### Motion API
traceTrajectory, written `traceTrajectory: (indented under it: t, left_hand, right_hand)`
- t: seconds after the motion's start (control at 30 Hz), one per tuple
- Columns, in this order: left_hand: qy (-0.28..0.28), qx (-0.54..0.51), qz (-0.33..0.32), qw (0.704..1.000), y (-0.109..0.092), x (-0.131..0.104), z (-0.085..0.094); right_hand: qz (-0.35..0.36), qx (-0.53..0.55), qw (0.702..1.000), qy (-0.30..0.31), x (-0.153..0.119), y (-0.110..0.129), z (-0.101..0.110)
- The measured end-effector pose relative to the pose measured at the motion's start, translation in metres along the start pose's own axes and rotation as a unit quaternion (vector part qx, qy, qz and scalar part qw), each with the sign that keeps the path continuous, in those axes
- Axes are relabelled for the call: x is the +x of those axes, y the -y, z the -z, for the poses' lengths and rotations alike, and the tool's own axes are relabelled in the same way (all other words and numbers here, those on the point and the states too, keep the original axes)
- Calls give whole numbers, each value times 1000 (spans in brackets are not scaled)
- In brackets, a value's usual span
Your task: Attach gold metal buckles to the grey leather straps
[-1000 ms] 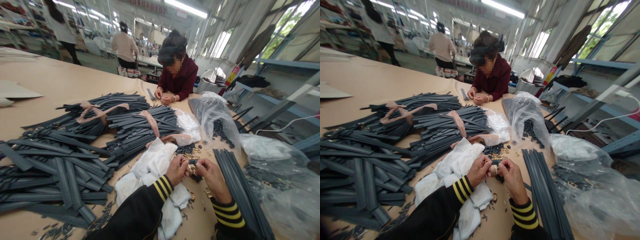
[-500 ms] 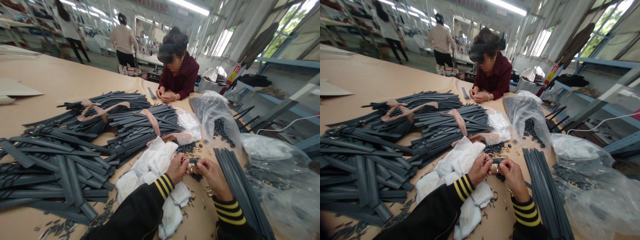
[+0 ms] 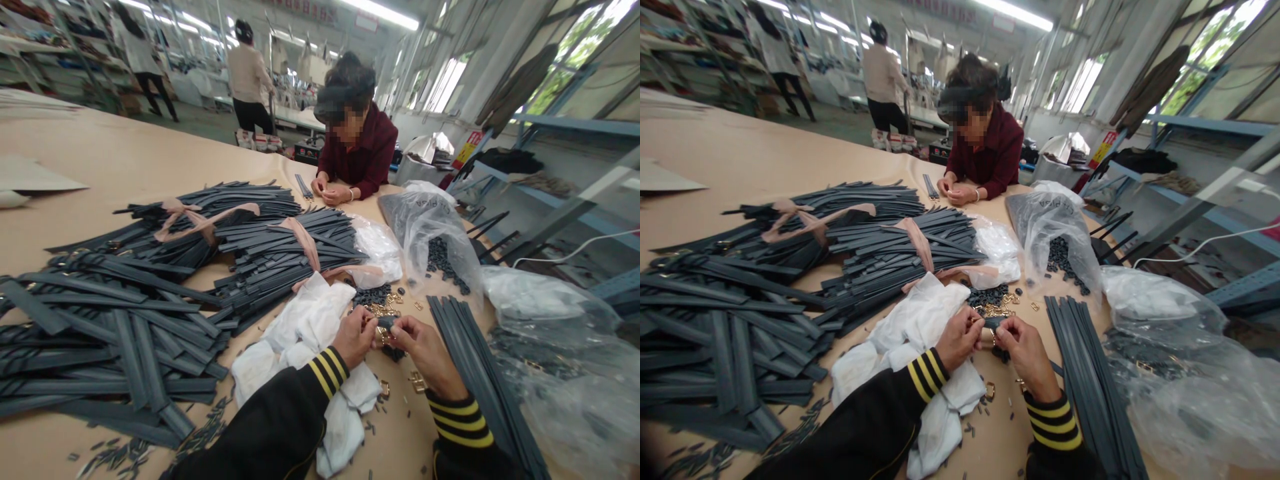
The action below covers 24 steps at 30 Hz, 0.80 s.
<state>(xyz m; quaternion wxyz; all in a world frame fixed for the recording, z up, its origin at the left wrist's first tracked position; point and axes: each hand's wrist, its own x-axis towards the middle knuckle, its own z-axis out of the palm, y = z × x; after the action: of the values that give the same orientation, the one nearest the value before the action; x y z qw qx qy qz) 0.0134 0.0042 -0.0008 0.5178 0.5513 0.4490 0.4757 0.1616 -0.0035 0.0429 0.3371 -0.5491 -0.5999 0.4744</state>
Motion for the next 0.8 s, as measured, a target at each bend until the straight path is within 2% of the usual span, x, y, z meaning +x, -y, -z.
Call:
traceTrajectory:
  t: [0.1, 0.23, 0.43, 0.57, 0.8]
  left_hand:
    - [-5, 20, -2, 1000, 0, -1, 1]
    - [38, -28, 7, 999, -2, -2, 0]
    - [88, -125, 38, 987, -8, -3, -3]
    - [75, -123, 39, 989, -8, -3, -3]
    - [36, -62, 28, 997, 1, -3, -2]
  right_hand:
    - [12, -16, 1000, -5, 1, 2, -2]
    - [34, -54, 998, -15, 1, 8, 0]
    - [-4, 51, 999, 7, -2, 9, 2]
    - [-6, 57, 998, 28, -1, 10, -6]
    - [33, -10, 999, -28, 4, 13, -20]
